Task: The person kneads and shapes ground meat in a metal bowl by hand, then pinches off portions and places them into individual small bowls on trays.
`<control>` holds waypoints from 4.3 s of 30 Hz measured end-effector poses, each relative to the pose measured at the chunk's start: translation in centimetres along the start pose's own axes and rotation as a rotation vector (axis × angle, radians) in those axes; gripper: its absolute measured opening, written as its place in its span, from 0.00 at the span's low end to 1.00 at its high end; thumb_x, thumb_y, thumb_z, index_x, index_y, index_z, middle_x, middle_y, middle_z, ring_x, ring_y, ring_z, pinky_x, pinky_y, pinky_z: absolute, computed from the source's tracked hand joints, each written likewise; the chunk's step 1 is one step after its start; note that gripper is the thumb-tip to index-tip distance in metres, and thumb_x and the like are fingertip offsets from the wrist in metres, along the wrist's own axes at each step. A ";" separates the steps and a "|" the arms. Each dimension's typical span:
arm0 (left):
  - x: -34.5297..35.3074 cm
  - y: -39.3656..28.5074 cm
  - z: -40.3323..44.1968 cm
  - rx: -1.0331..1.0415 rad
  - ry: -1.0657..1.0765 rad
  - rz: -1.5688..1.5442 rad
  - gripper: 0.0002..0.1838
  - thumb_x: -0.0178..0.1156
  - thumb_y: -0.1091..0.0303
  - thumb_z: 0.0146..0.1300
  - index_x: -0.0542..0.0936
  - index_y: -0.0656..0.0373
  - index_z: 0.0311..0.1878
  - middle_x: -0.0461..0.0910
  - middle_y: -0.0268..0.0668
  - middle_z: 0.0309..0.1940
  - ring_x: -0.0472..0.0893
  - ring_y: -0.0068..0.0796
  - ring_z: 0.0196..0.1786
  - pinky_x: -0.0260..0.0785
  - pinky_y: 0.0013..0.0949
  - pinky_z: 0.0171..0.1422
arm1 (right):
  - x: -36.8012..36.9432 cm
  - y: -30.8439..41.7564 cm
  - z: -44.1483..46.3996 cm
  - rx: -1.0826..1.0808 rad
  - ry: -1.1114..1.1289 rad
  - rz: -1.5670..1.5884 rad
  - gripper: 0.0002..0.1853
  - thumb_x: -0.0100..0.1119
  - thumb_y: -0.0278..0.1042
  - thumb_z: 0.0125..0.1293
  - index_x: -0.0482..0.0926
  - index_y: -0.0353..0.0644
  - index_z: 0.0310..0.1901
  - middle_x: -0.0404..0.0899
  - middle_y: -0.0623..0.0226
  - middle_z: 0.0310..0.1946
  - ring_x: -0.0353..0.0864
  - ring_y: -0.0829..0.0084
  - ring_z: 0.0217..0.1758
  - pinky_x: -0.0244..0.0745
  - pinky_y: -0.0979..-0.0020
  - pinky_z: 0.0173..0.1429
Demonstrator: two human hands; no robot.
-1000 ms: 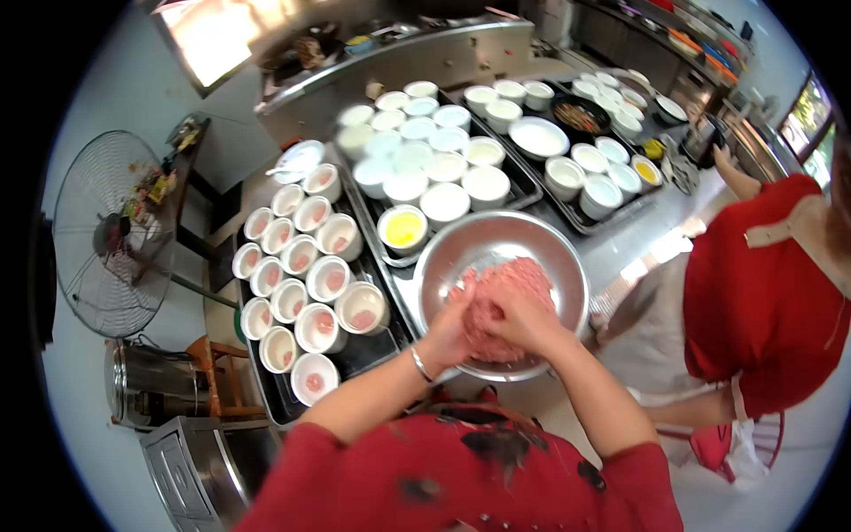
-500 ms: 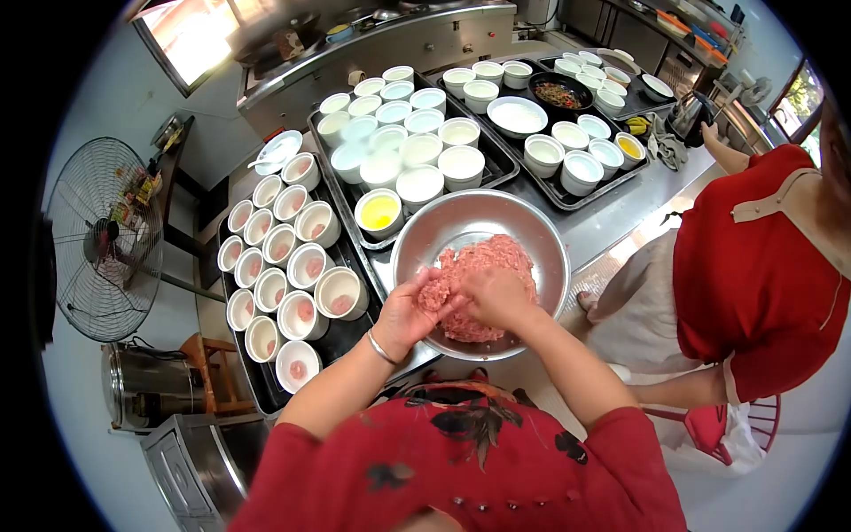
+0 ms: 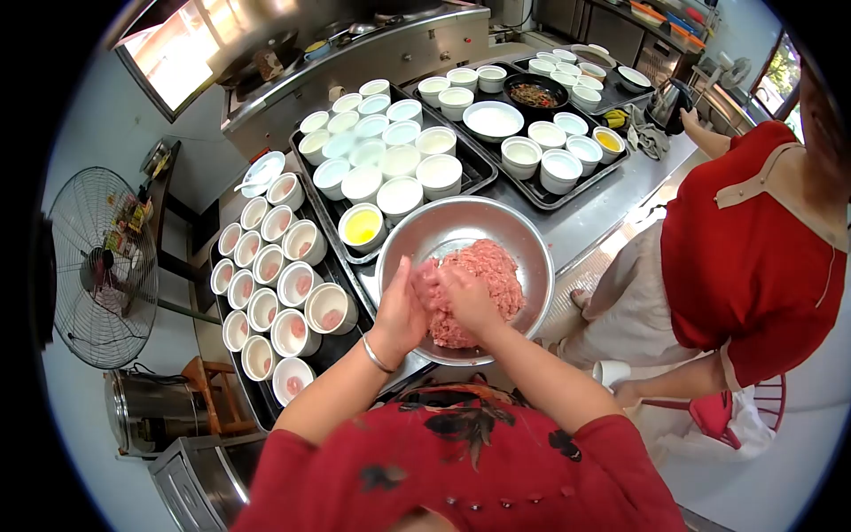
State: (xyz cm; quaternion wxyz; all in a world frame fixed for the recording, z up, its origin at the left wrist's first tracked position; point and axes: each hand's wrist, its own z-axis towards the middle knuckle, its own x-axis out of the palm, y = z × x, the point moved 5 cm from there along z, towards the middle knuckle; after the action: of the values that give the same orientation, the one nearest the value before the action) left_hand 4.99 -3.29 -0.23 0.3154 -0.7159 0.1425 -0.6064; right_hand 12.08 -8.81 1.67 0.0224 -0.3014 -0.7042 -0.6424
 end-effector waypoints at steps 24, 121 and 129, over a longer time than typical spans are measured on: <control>4.5 1.8 0.0 -0.145 -0.409 -0.422 0.37 0.29 0.38 0.59 0.68 0.66 0.49 0.71 0.44 0.46 0.69 0.39 0.52 0.59 0.39 0.57 | -0.6 3.2 -2.3 -0.642 0.106 -0.883 0.09 0.48 0.35 0.59 0.73 0.38 0.35 0.73 0.60 0.32 0.72 0.63 0.39 0.67 0.68 0.43; 1.9 -3.9 3.8 0.631 -0.323 1.571 0.26 0.38 0.52 0.63 0.61 0.60 0.58 0.62 0.46 0.57 0.55 0.40 0.64 0.47 0.37 0.64 | -1.6 -0.2 3.2 0.105 -0.236 0.549 0.14 0.41 0.38 0.64 0.67 0.42 0.49 0.71 0.63 0.44 0.69 0.69 0.51 0.64 0.69 0.56; -0.5 -0.5 4.2 -0.058 -0.292 -0.537 0.19 0.33 0.56 0.66 0.68 0.59 0.46 0.72 0.38 0.44 0.70 0.31 0.51 0.61 0.37 0.57 | -1.1 1.9 3.1 -0.315 -0.163 -0.461 0.20 0.41 0.39 0.64 0.63 0.39 0.55 0.69 0.60 0.48 0.68 0.68 0.51 0.61 0.68 0.56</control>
State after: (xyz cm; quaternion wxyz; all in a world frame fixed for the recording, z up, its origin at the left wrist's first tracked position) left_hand 8.83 -1.43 -0.61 0.1403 -0.8161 -0.0815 -0.5547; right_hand 14.93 -6.36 2.36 -0.2279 -0.1841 -0.6450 -0.7058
